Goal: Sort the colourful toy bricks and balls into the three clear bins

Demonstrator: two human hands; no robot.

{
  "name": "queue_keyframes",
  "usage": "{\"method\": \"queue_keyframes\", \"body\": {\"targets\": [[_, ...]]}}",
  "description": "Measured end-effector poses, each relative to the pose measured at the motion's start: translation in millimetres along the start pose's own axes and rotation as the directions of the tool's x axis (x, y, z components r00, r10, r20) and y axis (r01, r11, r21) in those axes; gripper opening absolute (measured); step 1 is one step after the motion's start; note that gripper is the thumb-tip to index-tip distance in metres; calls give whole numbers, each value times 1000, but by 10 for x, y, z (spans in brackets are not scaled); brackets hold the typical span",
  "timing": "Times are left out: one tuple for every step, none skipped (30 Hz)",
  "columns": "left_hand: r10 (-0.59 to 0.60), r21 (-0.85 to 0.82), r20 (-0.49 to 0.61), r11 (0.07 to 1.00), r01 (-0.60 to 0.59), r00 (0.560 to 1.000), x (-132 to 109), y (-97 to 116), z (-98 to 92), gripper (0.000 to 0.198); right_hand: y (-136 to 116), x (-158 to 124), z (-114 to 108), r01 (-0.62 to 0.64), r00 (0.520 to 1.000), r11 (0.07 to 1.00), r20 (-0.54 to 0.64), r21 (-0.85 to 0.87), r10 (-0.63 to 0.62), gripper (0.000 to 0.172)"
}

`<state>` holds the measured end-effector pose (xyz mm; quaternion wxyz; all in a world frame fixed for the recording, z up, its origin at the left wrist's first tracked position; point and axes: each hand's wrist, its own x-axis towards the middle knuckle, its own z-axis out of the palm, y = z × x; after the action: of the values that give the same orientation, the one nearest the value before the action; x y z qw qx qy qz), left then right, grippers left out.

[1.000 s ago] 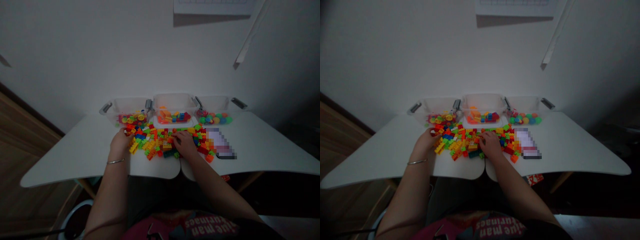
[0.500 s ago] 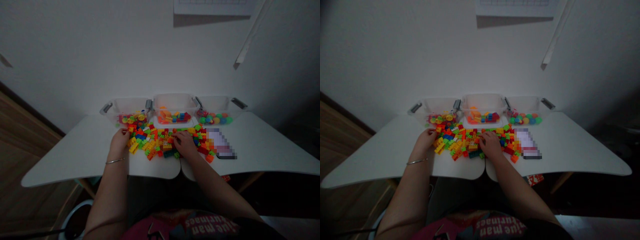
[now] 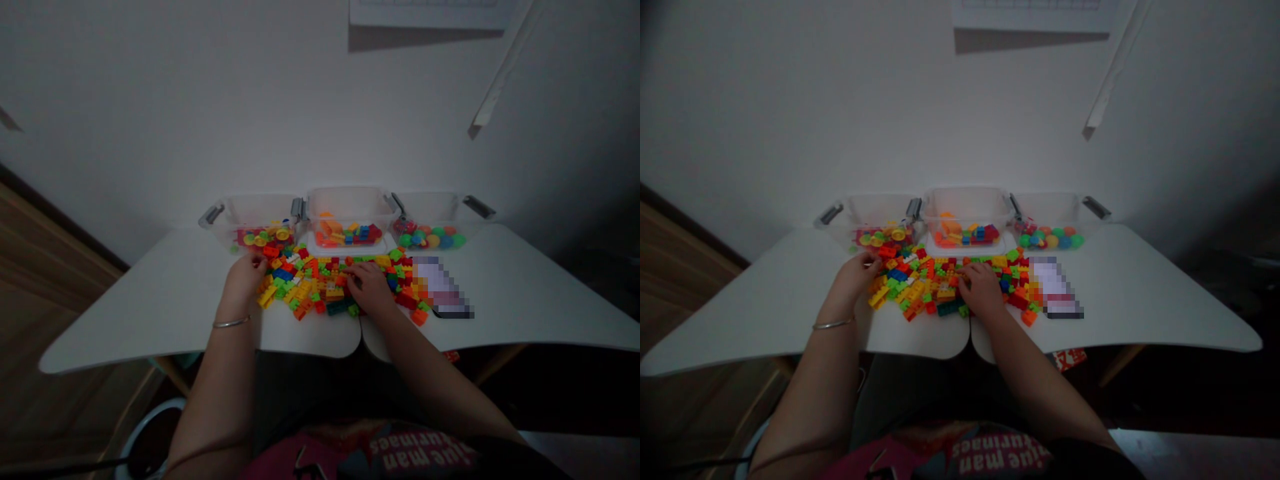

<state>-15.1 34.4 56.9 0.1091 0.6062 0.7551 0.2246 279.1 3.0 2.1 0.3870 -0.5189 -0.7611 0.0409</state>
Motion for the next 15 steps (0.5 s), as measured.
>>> {"method": "queue_keyframes", "body": {"targets": [[21, 35, 9, 999, -21, 1000, -16, 27, -6, 29, 1, 1, 3, 1, 1000, 1000, 1, 2, -1, 22], [41, 67, 21, 997, -42, 999, -35, 55, -10, 30, 1, 2, 7, -1, 1000, 1000, 2, 4, 1, 22], [67, 94, 36, 993, -70, 997, -56, 85, -11, 32, 0, 4, 10, -4, 1000, 1000, 3, 6, 4, 22], [99, 115, 49, 988, -104, 994, -77, 115, -9, 34, -3, 6, 12, -9, 1000, 1000, 4, 9, 9, 22], [135, 132, 57, 981, -142, 989, -100, 147, -4, 35, -7, 9, 12, -15, 1000, 1000, 5, 12, 15, 22], [174, 145, 62, 973, -182, 983, -123, 178, 6, 37, -13, 12, 11, -20, 1000, 1000, 8, 16, 19, 22], [216, 154, 72, 962, -225, 974, -146, 207, 20, 38, -20, 15, 8, -24, 1000, 1000, 11, 19, 24, 23], [262, 158, 86, 949, -272, 961, -168, 233, 41, 40, -26, 19, 4, -29, 999, 999, 15, 22, 28, 23], [305, 157, 106, 935, -319, 946, -190, 255, 66, 43, -33, 22, 0, -33, 999, 999, 18, 23, 33, 22], [344, 154, 127, 920, -361, 930, -211, 272, 96, 46, -39, 25, -4, -37, 999, 999, 21, 23, 36, 22], [377, 151, 146, 905, -398, 915, -231, 282, 129, 50, -43, 27, -8, -40, 999, 999, 23, 23, 39, 22], [402, 152, 157, 893, -424, 902, -248, 287, 161, 54, -47, 29, -11, -41, 999, 999, 25, 24, 40, 22], [416, 157, 159, 885, -439, 895, -263, 286, 189, 56, -49, 30, -13, -41, 999, 999, 25, 24, 40, 22], [427, 164, 153, 878, -449, 891, -274, 280, 210, 57, -50, 31, -14, -40, 999, 999, 25, 23, 39, 22], [440, 169, 141, 872, -460, 887, -281, 271, 221, 56, -50, 31, -14, -36, 999, 999, 26, 22, 36, 22]]}}
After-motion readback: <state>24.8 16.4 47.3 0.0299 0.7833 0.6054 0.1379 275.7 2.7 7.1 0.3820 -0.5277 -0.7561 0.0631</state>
